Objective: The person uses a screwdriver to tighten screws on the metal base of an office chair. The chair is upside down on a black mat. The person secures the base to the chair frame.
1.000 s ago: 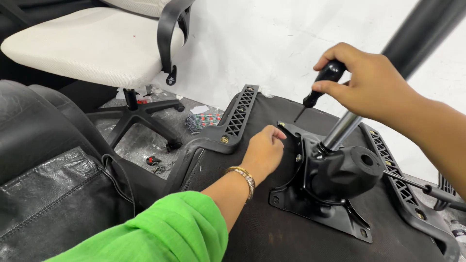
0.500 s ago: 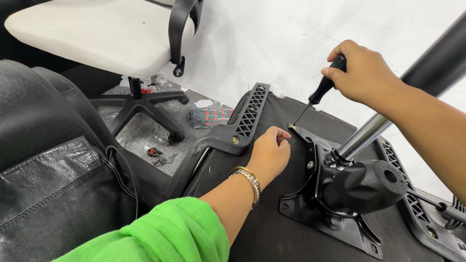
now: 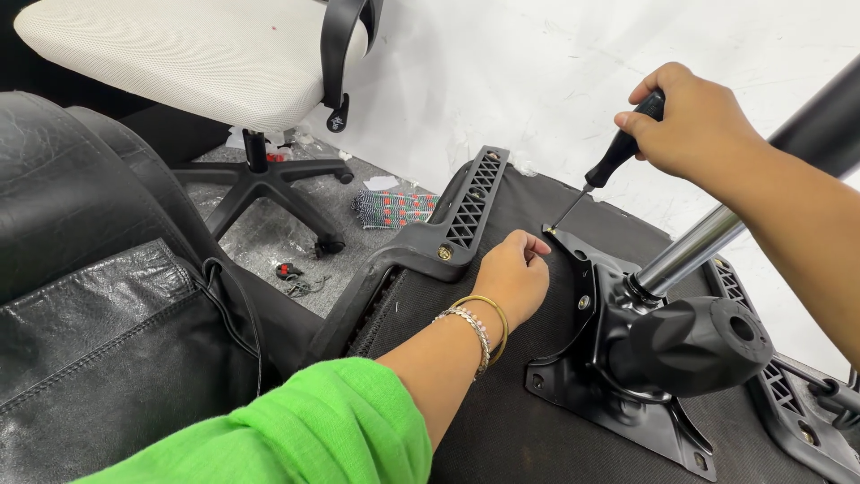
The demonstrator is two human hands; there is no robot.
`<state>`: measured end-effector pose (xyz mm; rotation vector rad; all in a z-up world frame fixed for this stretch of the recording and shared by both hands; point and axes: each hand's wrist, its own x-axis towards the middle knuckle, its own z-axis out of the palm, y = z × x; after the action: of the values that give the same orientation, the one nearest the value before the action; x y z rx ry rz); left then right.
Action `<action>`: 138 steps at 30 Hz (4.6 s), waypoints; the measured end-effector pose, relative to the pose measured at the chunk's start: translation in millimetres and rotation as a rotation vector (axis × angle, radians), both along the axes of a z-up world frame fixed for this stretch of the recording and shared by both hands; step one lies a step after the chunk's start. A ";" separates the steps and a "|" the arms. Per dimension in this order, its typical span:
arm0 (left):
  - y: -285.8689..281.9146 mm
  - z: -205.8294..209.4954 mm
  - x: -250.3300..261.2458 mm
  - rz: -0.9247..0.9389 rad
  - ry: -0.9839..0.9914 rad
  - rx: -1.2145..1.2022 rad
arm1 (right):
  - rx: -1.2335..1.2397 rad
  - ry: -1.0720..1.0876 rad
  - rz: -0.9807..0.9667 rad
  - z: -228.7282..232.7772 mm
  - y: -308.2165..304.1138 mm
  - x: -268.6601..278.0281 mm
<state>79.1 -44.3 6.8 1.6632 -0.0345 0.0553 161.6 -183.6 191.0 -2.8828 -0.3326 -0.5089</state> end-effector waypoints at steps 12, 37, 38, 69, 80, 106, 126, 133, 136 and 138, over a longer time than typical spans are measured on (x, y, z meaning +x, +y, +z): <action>-3.7 -4.9 4.0 -0.006 -0.019 0.015 | -0.425 -0.006 -0.175 2.2 -5.4 32.4; -5.2 -7.2 4.1 0.037 -0.050 -0.012 | -0.220 0.065 -0.132 7.9 2.4 3.9; -4.1 -6.2 4.6 0.043 -0.051 -0.027 | -0.227 0.063 -0.143 8.7 2.1 3.7; 1.5 -0.4 0.4 -0.031 0.020 -0.061 | 0.301 -0.378 0.273 -47.0 -25.3 -2.9; -0.6 -3.9 2.5 -0.047 0.010 -0.062 | 0.161 -0.528 0.257 -47.2 -17.0 -9.5; -0.2 -2.9 1.8 -0.049 -0.001 -0.041 | 0.122 -0.703 0.369 -49.0 -24.7 -2.0; -0.6 -0.4 0.3 -0.055 0.012 -0.037 | 0.457 -0.427 0.296 -43.6 -20.0 -5.0; 0.2 0.9 -0.4 -0.062 0.010 -0.031 | 0.195 -0.611 0.288 -47.9 -25.2 -1.3; 0.1 0.7 0.3 -0.061 0.022 -0.021 | 0.469 -0.422 0.283 -49.1 -28.5 2.1; 0.0 0.6 0.6 -0.062 0.025 -0.009 | 0.519 -0.395 0.304 -50.4 -30.9 4.7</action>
<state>79.6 -44.3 7.5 1.6522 -0.0669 -0.0120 166.2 -214.5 140.6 -2.1752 -0.5848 -0.9441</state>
